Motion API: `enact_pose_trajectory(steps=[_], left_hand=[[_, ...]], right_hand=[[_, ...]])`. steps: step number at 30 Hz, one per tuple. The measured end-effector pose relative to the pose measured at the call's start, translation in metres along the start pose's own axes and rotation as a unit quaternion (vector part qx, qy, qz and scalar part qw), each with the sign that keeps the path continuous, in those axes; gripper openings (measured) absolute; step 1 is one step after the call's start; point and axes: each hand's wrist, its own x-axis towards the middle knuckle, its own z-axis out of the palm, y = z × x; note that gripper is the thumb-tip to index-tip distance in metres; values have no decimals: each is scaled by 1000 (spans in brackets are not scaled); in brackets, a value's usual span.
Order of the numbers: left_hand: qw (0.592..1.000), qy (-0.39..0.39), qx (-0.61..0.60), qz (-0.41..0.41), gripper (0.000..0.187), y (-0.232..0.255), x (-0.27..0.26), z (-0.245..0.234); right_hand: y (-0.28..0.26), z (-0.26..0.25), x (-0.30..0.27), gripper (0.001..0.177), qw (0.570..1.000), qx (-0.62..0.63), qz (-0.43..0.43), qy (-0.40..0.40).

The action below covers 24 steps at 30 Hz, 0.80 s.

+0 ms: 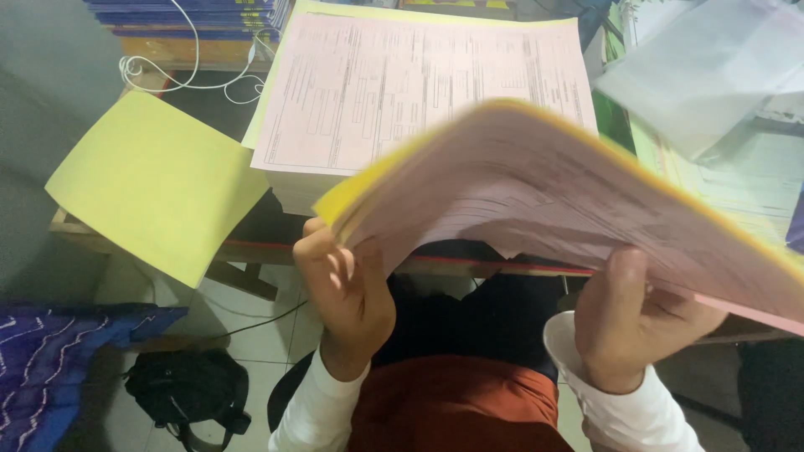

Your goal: Sorting and flipping through a large stack of paper forms on a desk

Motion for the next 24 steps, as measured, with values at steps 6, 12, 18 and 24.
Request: enact_pose_trajectory(steps=[6,12,18,24], left_hand=[[996,-58,2,-67,32,-3,1,3],[993,-10,43,-105,28,-1,9,5],[991,-55,54,-109,30,0,15,2],[971,-29,143,-189,31,39,36,-12]], right_hand=[[12,-8,-5,25,996,14,67,-62],[-7,5,26,22,984,83,138,-82],[-17,9,44,26,972,16,154,-179],[-23,4,58,17,976,-44,114,-181]])
